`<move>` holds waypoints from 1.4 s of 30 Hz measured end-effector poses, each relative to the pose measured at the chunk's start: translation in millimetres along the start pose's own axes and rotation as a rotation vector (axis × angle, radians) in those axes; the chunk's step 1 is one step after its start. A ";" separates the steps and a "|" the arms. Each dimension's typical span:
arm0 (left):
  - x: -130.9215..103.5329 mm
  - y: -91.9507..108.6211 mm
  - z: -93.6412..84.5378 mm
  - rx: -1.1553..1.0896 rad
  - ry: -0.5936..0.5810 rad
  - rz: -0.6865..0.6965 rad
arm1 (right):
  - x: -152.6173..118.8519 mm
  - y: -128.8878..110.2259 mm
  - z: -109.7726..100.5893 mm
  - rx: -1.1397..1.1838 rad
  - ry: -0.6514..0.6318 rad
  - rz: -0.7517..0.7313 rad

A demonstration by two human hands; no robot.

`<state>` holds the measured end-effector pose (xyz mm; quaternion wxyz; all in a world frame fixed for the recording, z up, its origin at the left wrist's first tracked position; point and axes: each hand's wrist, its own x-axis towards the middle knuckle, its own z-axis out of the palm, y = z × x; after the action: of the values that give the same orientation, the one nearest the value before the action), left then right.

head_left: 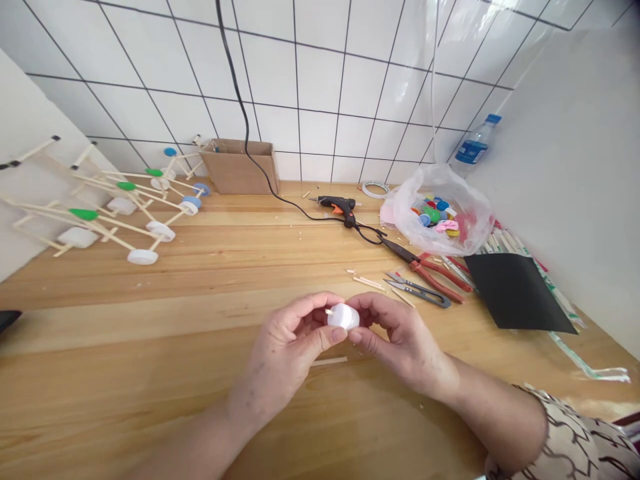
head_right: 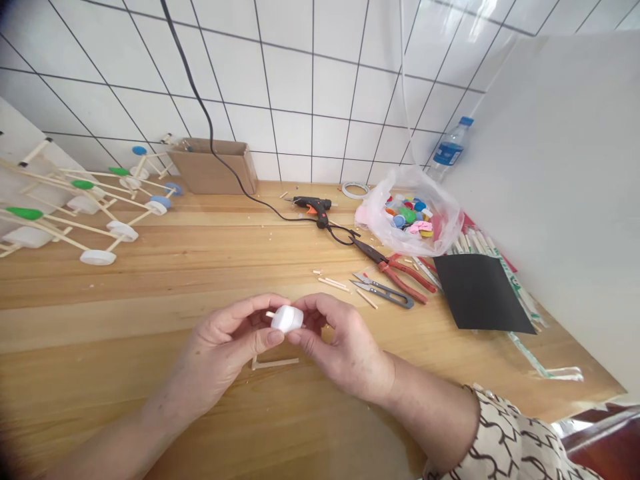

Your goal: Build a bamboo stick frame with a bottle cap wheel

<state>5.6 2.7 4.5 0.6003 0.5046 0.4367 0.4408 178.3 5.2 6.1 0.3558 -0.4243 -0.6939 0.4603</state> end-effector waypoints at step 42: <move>0.8 2.5 -2.4 0.218 -0.010 0.028 | 7.4 10.1 1.1 0.414 -0.049 0.171</move>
<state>3.2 4.2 6.6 0.5378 0.5753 0.4718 0.3966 177.1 13.8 -3.0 0.3782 -0.3883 -0.5546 0.6313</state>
